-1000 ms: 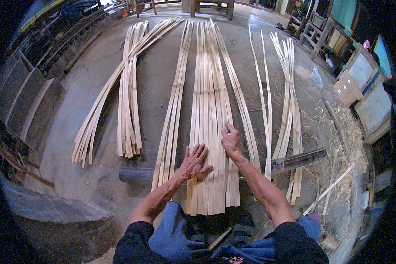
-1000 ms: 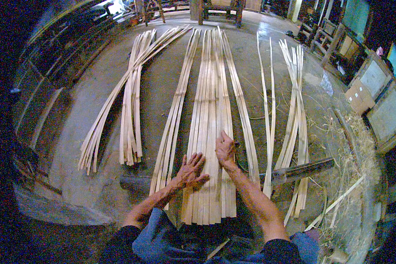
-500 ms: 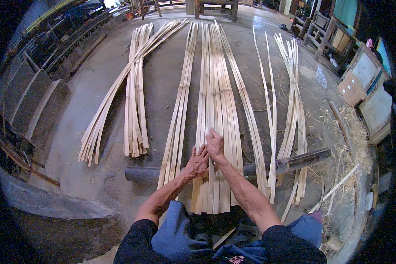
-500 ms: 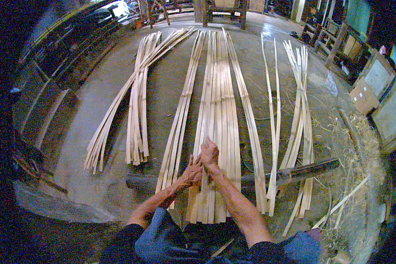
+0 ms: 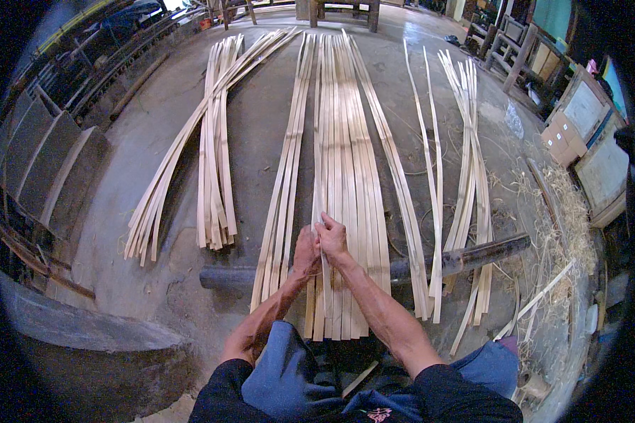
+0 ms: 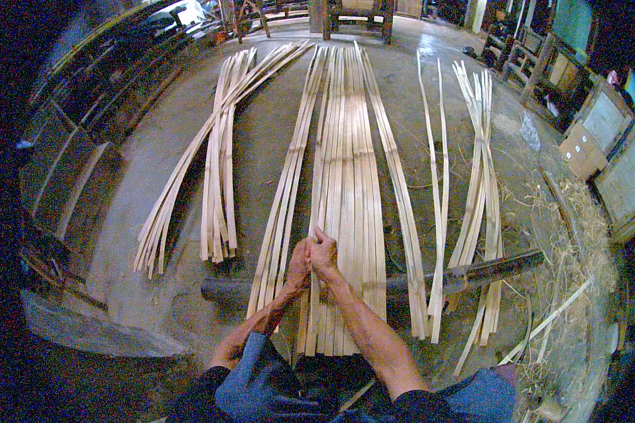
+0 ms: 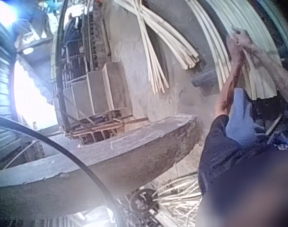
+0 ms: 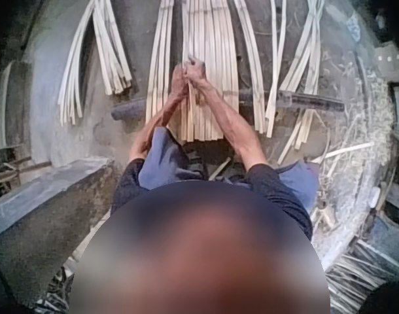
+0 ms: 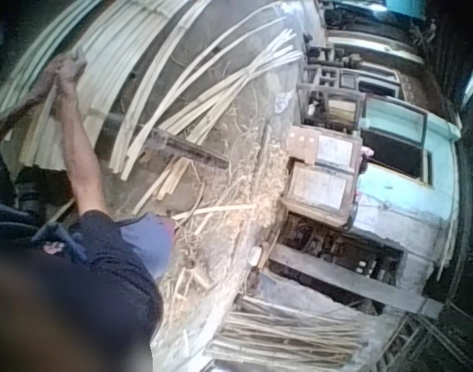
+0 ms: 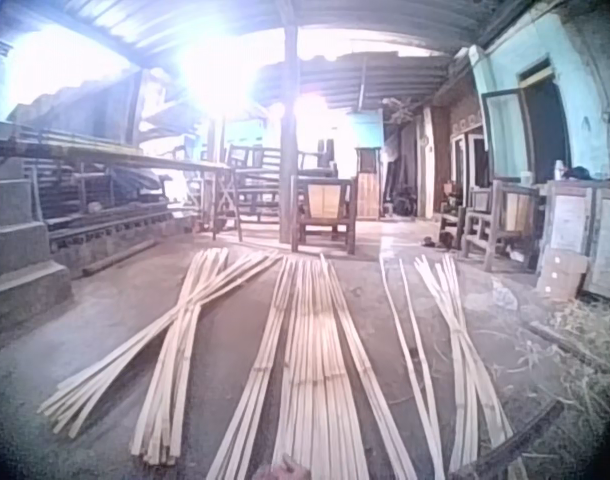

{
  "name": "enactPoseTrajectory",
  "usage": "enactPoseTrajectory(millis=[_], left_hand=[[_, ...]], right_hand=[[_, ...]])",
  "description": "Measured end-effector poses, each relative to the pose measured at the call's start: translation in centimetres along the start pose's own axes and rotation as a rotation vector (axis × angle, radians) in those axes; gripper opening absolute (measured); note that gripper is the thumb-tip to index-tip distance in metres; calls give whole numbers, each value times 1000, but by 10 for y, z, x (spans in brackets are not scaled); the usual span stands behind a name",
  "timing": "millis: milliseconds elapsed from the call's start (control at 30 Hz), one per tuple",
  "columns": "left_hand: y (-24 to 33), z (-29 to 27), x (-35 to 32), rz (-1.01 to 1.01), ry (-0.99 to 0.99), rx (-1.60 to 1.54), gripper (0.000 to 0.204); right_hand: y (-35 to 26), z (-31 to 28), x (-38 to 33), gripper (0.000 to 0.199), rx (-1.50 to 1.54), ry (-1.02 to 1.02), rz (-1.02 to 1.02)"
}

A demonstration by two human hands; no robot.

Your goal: The person sits on the floor and repeatedly picks up, inspects, and places thin wooden strips into a growing stack. They handle the strips one at a time, aligning them and occasionally adjusting the pile.

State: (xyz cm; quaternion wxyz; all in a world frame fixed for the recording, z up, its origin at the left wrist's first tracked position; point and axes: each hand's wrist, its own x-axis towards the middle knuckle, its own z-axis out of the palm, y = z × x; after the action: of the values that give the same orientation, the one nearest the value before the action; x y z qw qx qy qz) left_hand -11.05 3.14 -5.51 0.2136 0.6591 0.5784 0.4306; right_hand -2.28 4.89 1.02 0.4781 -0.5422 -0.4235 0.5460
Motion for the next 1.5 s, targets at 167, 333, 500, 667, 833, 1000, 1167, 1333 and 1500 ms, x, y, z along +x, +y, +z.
enactPoseTrajectory(millis=[167, 333, 500, 667, 833, 1000, 1167, 1333, 1500], left_hand=[[10, -22, -1, -259, -195, -325, 40], [27, -31, 1, -376, -181, -313, 37], [33, -35, 0, -349, -189, -272, 36], [20, -28, -3, -331, -205, -218, 41], [12, -16, -8, -216, -122, -120, 51], [30, -21, -9, 114, -112, 241, 66], [64, -10, -29, 492, -517, 477, 66], [70, -7, -35, 415, -589, 377, 62], [67, -9, -34, 435, -608, 442, 58]], right_hand=[[-3, 2, -10, 49, 116, -9, 54], [2, 5, -4, 46, -195, 208, -349], [-1, -24, 8, 44, -335, 374, -669], [12, -72, 8, 45, -368, 272, -398], [29, -100, 0, 45, -411, 198, -116], [14, -104, -15, 47, -470, 129, -114], [1, -96, -36, 44, -482, 116, -82], [-2, -96, -38, 43, -506, 146, -157], [-3, -97, -36, 42, -482, 192, -277]])
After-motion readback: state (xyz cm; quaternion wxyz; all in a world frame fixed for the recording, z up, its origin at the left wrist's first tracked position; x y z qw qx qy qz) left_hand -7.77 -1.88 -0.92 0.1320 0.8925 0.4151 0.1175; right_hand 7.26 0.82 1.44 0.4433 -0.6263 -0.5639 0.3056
